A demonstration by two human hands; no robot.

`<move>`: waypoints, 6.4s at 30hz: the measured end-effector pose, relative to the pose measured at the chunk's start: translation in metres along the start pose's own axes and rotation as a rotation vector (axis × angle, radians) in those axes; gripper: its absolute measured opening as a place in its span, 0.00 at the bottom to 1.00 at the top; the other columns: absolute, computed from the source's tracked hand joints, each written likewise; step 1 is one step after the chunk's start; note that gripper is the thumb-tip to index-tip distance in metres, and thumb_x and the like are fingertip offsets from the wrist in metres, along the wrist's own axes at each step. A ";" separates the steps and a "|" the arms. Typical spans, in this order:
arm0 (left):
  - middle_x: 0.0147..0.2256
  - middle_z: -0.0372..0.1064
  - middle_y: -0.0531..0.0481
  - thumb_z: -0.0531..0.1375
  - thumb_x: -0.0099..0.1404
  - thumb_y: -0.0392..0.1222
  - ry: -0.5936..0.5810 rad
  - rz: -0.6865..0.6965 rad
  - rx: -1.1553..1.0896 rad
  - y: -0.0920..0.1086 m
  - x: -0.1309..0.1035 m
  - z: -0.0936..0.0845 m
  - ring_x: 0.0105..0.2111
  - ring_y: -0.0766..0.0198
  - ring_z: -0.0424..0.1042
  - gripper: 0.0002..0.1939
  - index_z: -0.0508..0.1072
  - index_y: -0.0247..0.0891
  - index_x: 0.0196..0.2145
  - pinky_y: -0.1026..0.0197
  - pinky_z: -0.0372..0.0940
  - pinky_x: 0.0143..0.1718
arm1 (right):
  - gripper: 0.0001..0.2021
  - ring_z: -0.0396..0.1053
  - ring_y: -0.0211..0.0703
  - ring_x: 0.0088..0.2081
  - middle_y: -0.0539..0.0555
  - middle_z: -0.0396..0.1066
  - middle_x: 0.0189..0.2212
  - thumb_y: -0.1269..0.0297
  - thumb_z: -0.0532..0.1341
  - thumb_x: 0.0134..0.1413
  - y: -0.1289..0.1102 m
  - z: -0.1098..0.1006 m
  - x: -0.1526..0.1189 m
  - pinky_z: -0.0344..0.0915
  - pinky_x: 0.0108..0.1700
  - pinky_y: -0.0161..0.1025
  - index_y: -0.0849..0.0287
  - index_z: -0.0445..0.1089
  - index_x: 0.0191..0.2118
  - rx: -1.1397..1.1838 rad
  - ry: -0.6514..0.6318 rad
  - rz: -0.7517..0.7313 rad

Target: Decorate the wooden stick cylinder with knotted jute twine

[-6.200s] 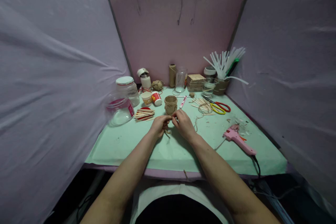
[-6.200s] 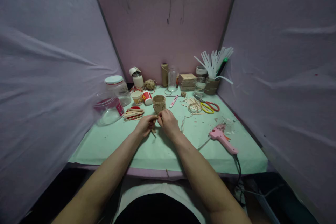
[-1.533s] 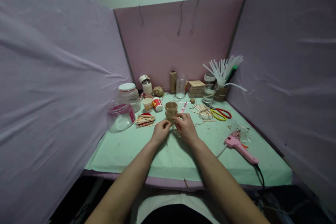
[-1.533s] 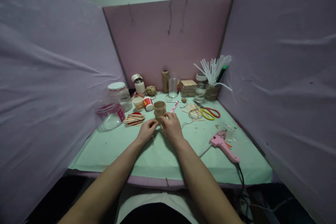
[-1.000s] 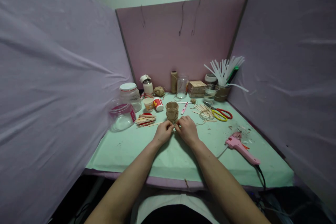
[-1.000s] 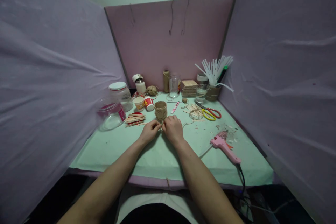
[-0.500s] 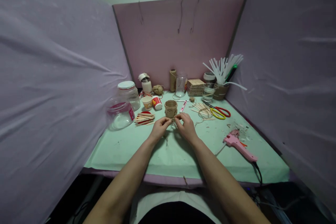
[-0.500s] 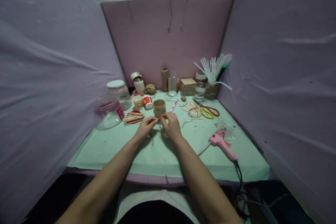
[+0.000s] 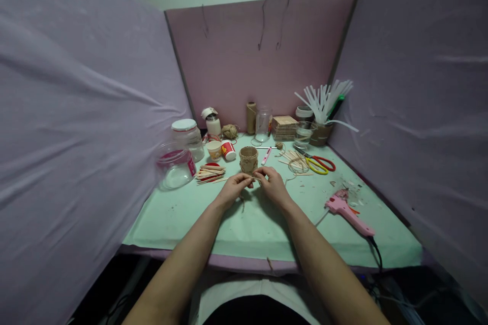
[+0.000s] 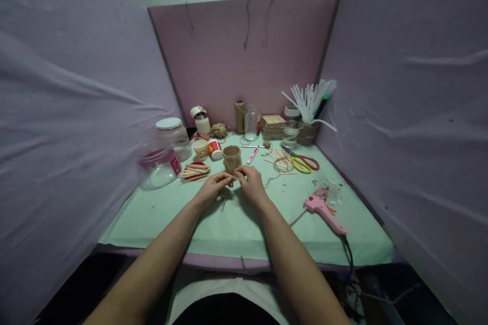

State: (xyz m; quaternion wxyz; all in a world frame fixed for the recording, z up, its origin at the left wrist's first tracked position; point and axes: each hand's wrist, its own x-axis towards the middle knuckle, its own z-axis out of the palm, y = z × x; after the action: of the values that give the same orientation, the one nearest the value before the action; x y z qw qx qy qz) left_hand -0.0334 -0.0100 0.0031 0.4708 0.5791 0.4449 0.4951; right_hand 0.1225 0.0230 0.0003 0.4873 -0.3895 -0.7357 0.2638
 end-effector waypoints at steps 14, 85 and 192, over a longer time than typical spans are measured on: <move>0.22 0.59 0.57 0.62 0.55 0.53 -0.063 -0.169 -0.251 0.000 -0.002 0.005 0.17 0.75 0.50 0.18 0.65 0.36 0.33 0.69 0.42 0.18 | 0.06 0.65 0.43 0.36 0.52 0.72 0.30 0.66 0.57 0.54 0.000 0.000 0.000 0.60 0.41 0.40 0.57 0.70 0.31 -0.050 -0.054 -0.019; 0.23 0.69 0.52 0.59 0.58 0.45 0.267 0.115 0.167 -0.014 0.005 0.009 0.26 0.68 0.67 0.11 0.73 0.34 0.30 0.64 0.62 0.31 | 0.04 0.63 0.44 0.37 0.52 0.69 0.30 0.65 0.56 0.53 -0.003 0.007 -0.004 0.56 0.41 0.41 0.56 0.65 0.28 -0.143 -0.004 -0.046; 0.27 0.68 0.50 0.55 0.63 0.38 0.281 0.419 0.606 -0.007 -0.004 0.016 0.28 0.66 0.64 0.09 0.72 0.36 0.27 0.64 0.59 0.32 | 0.06 0.65 0.39 0.28 0.50 0.70 0.25 0.64 0.58 0.43 0.001 0.011 -0.001 0.60 0.33 0.36 0.58 0.70 0.27 0.259 0.003 0.320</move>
State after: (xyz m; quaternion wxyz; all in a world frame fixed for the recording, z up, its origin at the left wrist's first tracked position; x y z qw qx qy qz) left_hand -0.0188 -0.0142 -0.0050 0.1019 0.6967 0.5032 0.5010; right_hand 0.1125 0.0220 -0.0052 0.4862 -0.4360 -0.6237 0.4296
